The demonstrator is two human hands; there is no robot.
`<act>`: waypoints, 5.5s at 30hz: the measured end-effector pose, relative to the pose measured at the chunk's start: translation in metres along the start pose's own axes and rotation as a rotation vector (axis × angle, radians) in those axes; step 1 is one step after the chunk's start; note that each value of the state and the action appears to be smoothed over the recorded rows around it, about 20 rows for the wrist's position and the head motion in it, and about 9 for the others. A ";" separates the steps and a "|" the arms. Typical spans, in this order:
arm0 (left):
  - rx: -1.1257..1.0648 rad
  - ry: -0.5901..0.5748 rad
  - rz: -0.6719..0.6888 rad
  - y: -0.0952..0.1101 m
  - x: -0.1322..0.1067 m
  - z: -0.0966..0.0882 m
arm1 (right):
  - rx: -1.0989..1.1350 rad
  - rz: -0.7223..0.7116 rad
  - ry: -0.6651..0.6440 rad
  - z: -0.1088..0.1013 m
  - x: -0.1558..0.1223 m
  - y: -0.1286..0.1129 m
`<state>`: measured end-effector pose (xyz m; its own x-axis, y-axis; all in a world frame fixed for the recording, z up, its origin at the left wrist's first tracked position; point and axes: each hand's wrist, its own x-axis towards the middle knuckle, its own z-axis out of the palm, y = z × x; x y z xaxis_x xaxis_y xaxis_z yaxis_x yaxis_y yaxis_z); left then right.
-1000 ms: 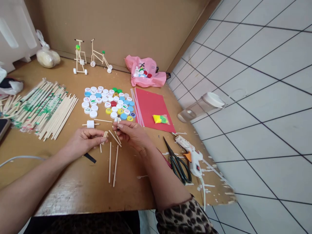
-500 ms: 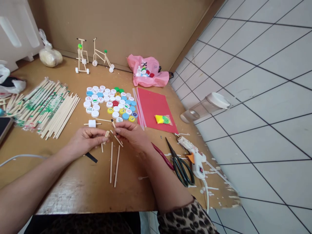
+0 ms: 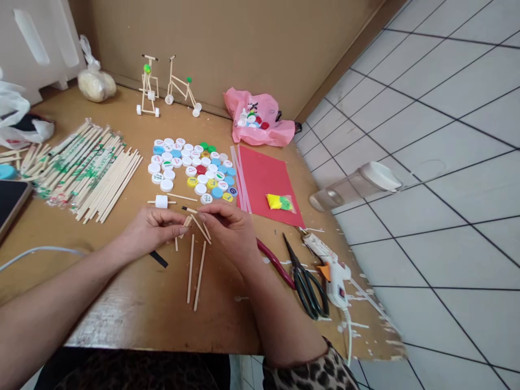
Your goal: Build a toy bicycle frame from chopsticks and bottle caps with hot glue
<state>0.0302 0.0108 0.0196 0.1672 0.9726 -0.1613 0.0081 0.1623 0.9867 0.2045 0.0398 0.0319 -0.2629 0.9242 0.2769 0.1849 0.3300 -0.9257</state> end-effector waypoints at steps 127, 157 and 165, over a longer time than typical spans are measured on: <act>0.001 0.024 0.120 -0.011 0.003 0.001 | -0.308 -0.362 -0.117 -0.005 -0.003 0.000; -0.006 0.027 0.066 -0.007 0.000 0.001 | -0.089 -0.190 -0.063 -0.011 -0.003 -0.005; -0.032 0.057 0.047 0.001 0.000 0.002 | -0.068 -0.212 0.016 -0.014 0.000 -0.005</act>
<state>0.0319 0.0109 0.0201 0.1107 0.9869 -0.1170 -0.0302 0.1210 0.9922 0.2168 0.0411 0.0398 -0.2881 0.8355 0.4678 0.1909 0.5289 -0.8270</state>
